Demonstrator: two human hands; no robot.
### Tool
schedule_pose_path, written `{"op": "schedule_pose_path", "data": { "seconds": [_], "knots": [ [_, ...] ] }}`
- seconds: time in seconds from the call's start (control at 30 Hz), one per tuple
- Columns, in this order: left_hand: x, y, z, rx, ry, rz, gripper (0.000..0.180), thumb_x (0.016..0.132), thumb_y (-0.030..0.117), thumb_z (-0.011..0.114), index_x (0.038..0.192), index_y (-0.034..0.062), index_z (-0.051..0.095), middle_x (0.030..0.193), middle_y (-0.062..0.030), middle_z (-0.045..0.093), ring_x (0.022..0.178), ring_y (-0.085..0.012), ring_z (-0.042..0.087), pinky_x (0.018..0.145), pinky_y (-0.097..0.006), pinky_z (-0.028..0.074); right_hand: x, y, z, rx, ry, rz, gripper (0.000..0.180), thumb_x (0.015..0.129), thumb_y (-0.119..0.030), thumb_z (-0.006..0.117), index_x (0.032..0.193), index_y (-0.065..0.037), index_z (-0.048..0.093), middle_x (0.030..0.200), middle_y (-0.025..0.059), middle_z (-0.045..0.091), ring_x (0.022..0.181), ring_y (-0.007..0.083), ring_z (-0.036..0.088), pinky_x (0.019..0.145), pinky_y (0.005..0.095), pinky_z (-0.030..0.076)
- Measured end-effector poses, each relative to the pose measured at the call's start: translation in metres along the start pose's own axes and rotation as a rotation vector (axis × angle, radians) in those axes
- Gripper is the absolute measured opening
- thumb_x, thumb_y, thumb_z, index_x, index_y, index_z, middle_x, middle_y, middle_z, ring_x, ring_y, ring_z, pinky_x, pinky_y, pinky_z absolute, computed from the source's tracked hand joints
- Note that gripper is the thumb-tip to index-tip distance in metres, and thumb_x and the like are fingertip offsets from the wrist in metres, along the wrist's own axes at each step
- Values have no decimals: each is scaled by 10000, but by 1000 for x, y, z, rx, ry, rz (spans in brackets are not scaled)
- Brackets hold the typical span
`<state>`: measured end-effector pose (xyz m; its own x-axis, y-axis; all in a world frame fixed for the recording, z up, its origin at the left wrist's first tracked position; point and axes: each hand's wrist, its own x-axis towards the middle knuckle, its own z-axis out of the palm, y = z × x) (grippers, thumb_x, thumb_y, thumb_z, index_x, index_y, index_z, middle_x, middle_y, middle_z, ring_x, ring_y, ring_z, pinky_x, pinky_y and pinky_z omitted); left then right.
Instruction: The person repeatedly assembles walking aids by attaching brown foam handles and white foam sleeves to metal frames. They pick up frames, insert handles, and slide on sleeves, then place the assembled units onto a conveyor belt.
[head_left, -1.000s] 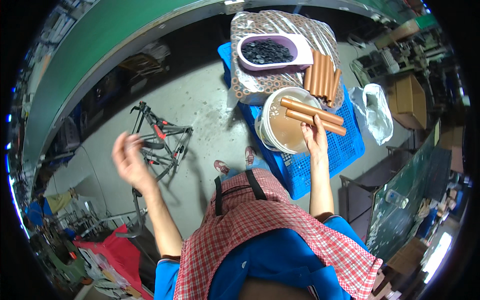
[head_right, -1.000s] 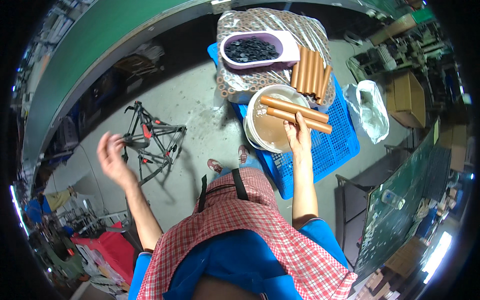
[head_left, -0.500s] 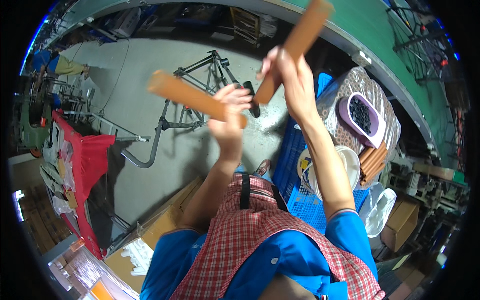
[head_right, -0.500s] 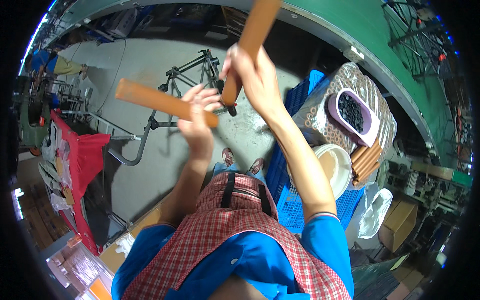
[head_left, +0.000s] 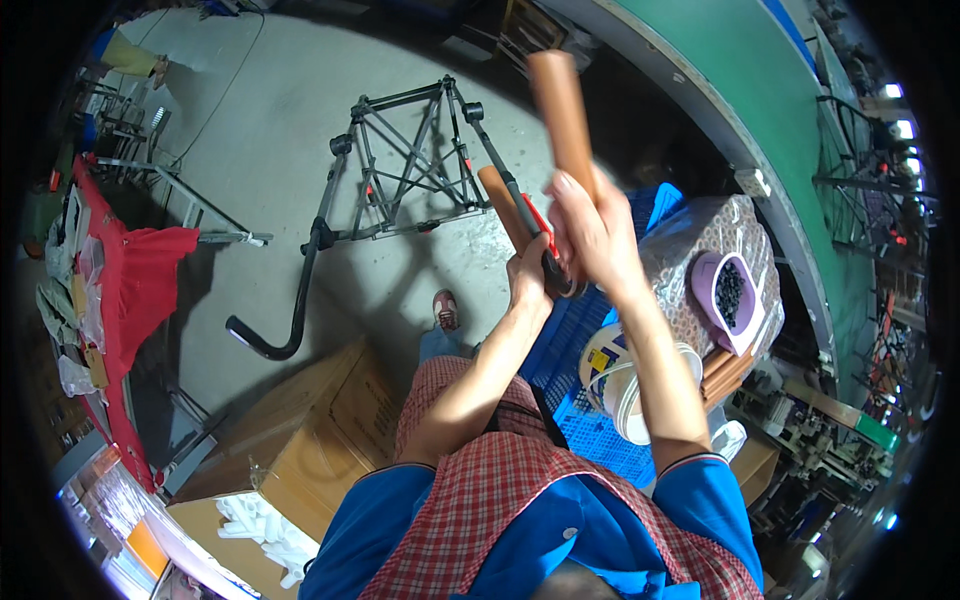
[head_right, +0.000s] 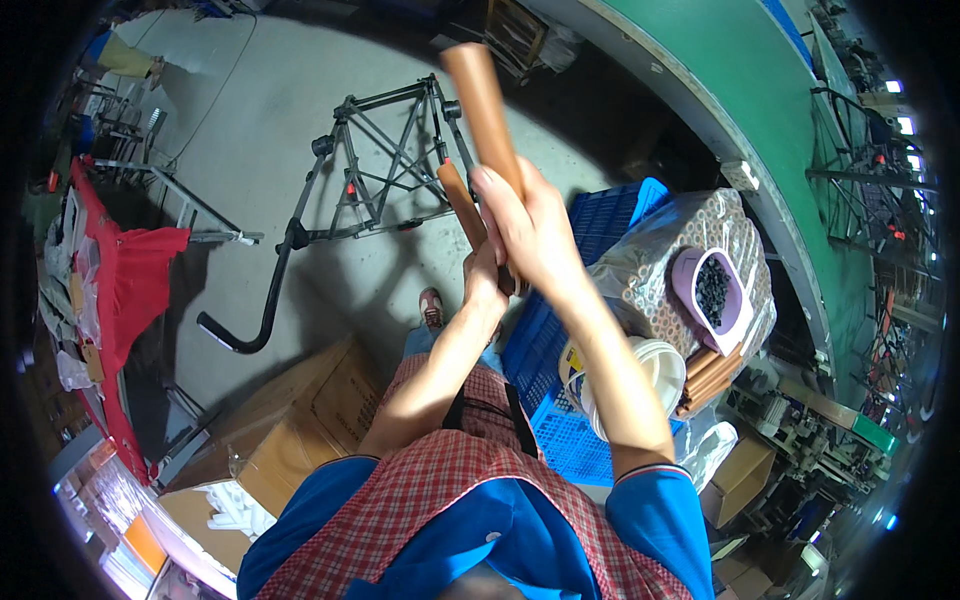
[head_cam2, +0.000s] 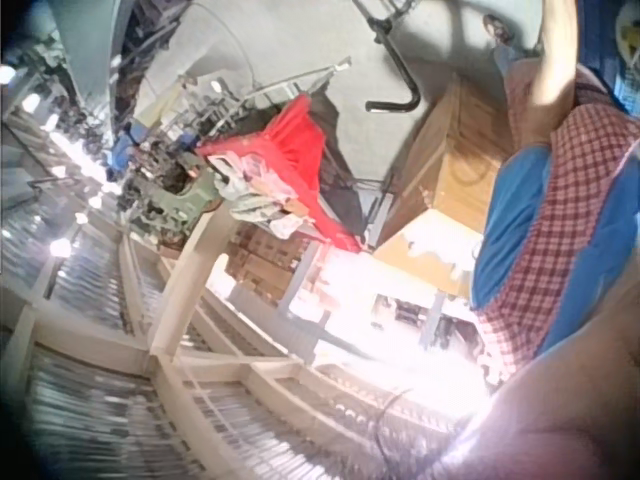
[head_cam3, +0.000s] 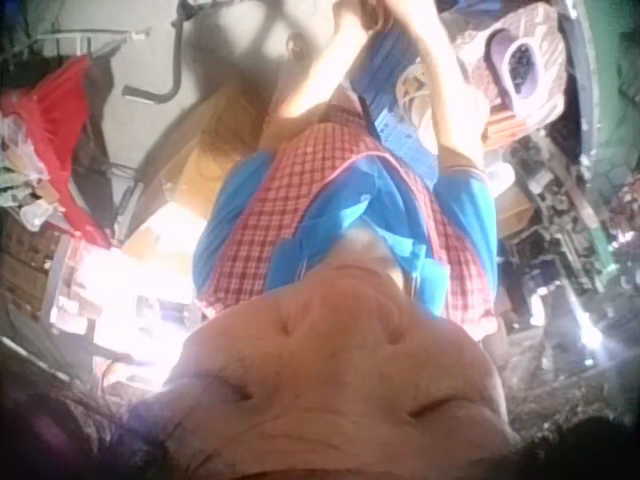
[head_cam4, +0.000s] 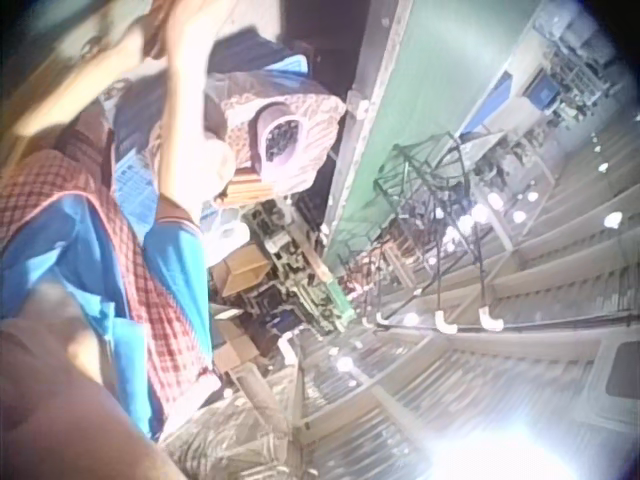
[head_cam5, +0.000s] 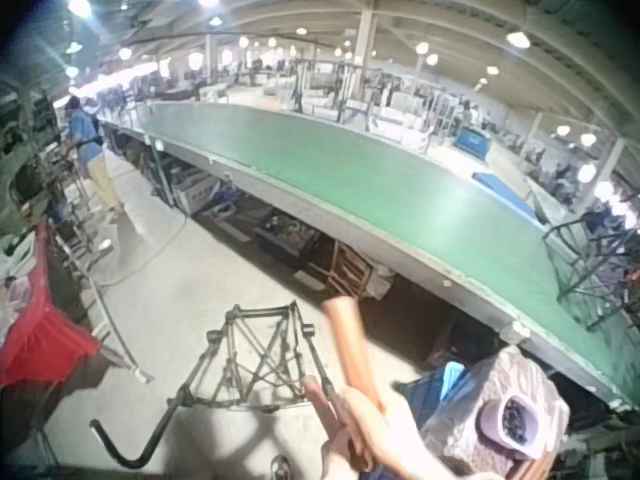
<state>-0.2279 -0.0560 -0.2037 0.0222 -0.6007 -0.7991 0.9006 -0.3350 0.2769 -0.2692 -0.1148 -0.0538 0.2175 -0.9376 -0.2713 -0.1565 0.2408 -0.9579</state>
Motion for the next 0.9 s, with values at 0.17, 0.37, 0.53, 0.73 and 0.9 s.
{"op": "schedule_pose_path", "data": {
  "seconds": [0.17, 0.37, 0.53, 0.73, 0.9],
  "knots": [
    [-5, 4, -6, 221, -50, 61, 266, 877, 277, 638, 899, 12, 625, 740, -78, 628, 607, -130, 580, 523, -264, 463, -54, 160, 5, -187, 330, -597, 288, 856, -188, 649, 1040, 17, 568, 909, 175, 633, 756, 286, 640, 722, 386, 517],
    [-2, 123, 14, 1196, -271, 333, 280, 907, 291, 622, 941, 14, 644, 594, -29, 619, 377, -74, 488, 317, -240, 352, -62, 126, 4, -370, 261, -397, 364, 934, -259, 572, 1162, 3, 462, 1018, 90, 603, 932, 231, 596, 865, 368, 463],
    [-87, 139, 111, 626, -683, 264, 249, 923, 184, 592, 1038, -36, 608, 921, -160, 681, 767, -171, 646, 694, -277, 518, -104, 119, 3, 645, 506, 281, 619, 960, -503, 460, 1349, -23, 420, 1237, 187, 533, 1152, 300, 547, 994, 382, 434],
    [-104, 90, 70, 518, -558, 152, 265, 918, 267, 633, 930, 3, 646, 770, -64, 631, 699, -127, 599, 657, -257, 496, -81, 85, 16, 1548, 383, 602, 532, 960, -411, 512, 1262, 22, 441, 1215, 227, 557, 1112, 316, 592, 943, 406, 522],
    [-99, 85, 62, 515, -518, 209, 217, 960, 184, 543, 935, -8, 641, 815, -73, 636, 755, -134, 607, 707, -267, 494, -60, 139, 20, 1491, 161, 514, 297, 961, -212, 514, 1167, 1, 508, 1182, 162, 577, 1049, 275, 623, 854, 402, 560]
  ]
}}
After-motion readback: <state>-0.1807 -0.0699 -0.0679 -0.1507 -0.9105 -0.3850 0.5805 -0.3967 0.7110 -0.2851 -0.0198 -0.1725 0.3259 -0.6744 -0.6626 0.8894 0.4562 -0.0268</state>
